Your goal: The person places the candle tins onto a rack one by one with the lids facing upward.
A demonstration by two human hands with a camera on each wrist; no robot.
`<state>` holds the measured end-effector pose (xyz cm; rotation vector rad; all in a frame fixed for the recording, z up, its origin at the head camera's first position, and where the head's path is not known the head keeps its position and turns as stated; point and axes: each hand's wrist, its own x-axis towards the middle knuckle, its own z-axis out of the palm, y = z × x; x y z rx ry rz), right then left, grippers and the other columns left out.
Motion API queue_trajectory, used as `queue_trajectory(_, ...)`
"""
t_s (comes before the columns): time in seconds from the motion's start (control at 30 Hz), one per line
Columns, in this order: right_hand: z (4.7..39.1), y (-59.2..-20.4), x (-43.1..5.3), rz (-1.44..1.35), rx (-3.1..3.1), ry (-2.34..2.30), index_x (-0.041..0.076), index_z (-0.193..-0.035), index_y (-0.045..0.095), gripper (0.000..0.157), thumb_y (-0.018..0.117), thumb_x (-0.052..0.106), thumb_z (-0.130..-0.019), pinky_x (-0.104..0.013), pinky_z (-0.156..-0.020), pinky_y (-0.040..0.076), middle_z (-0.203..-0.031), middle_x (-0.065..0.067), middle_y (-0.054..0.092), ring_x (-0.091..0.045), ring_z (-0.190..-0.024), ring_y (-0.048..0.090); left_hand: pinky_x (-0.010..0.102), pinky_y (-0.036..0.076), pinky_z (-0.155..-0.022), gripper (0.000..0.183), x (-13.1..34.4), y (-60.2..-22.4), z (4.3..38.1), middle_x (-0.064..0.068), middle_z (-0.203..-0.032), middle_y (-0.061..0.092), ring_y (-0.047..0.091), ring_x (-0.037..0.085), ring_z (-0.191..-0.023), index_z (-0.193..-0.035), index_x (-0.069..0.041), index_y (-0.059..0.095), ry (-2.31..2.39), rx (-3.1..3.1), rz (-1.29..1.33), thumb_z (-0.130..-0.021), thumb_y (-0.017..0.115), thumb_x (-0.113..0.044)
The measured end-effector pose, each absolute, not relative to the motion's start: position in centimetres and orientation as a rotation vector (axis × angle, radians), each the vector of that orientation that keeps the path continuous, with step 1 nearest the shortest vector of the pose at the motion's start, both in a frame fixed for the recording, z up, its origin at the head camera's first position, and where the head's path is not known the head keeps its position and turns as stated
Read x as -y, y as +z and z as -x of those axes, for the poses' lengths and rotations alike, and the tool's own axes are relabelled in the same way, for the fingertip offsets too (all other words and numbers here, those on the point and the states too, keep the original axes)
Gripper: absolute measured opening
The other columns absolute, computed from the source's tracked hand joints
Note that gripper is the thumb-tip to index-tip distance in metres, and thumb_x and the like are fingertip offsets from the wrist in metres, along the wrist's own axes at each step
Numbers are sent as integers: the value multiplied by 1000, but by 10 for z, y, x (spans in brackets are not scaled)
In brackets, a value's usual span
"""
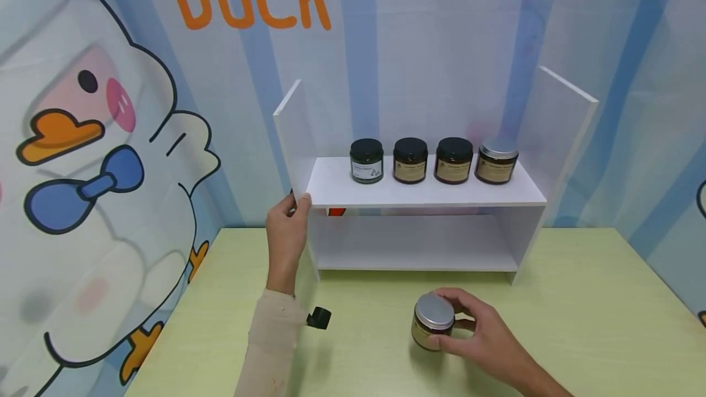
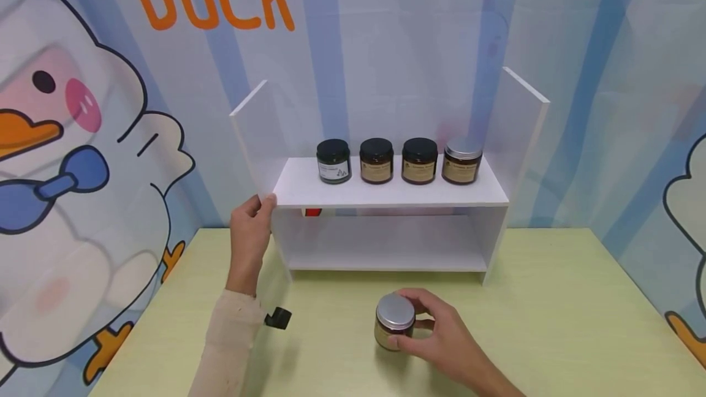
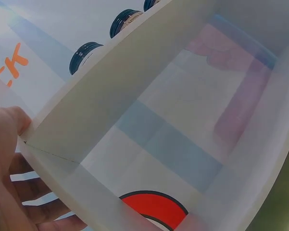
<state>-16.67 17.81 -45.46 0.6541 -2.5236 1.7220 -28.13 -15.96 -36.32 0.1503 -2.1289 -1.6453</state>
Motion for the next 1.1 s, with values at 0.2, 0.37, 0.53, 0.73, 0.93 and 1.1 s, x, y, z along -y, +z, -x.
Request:
queue_trajectory(0.2, 169, -452, -176, -681, 2472, 1709, 24, -130, 61, 56, 88, 23, -81, -31, -86, 56, -116, 1, 67, -13, -104, 65, 40, 49, -77, 46, 159, -363, 282, 9, -125, 68, 61, 25, -97, -133, -10, 68, -1645, 2122, -153, -100, 59, -40)
queue_trajectory(0.37, 170, -450, -176, -696, 2437, 1712, 21, -130, 61, 56, 88, 19, -80, -31, -86, 57, -115, 0, 67, -13, -104, 65, 41, 50, -79, 48, 160, -363, 282, 9, -126, 68, 60, 25, -98, -135, -10, 67, -1642, 2121, -154, -100, 58, -41)
queue_trajectory(0.53, 171, -445, -176, -682, 2435, 1705, 17, -132, 61, 57, 87, 18, -81, -31, -86, 56, -115, -3, 67, -12, -104, 64, 40, 49, -77, 47, 160, -364, 282, 9, -125, 68, 60, 24, -96, -134, -10, 67, -1638, 2119, -159, -100, 59, -40)
queue_trajectory(0.73, 172, -440, -175, -647, 2447, 1696, 15, -132, 59, 59, 87, 20, -81, -30, -87, 56, -114, -5, 66, -12, -104, 64, 39, 48, -75, 47, 159, -362, 281, 10, -123, 68, 58, 24, -95, -135, -9, 66, -1644, 2121, -166, -100, 59, -39)
queue_trajectory(0.93, 175, -434, -177, -615, 2449, 1683, 12, -131, 59, 58, 87, 19, -81, -30, -87, 56, -114, -6, 66, -12, -104, 64, 43, 51, -87, 49, 159, -362, 281, 10, -130, 67, 61, 25, -105, -137, -8, 65, -1652, 2125, -161, -100, 59, -39)
queue_trajectory(1.1, 180, -428, -178, -628, 2433, 1641, 14, -131, 59, 57, 86, 18, -82, -29, -88, 56, -115, -5, 66, -12, -105, 64, 46, 52, -91, 49, 160, -362, 281, 12, -131, 66, 62, 26, -110, -137, -8, 64, -1648, 2127, -148, -100, 59, -38)
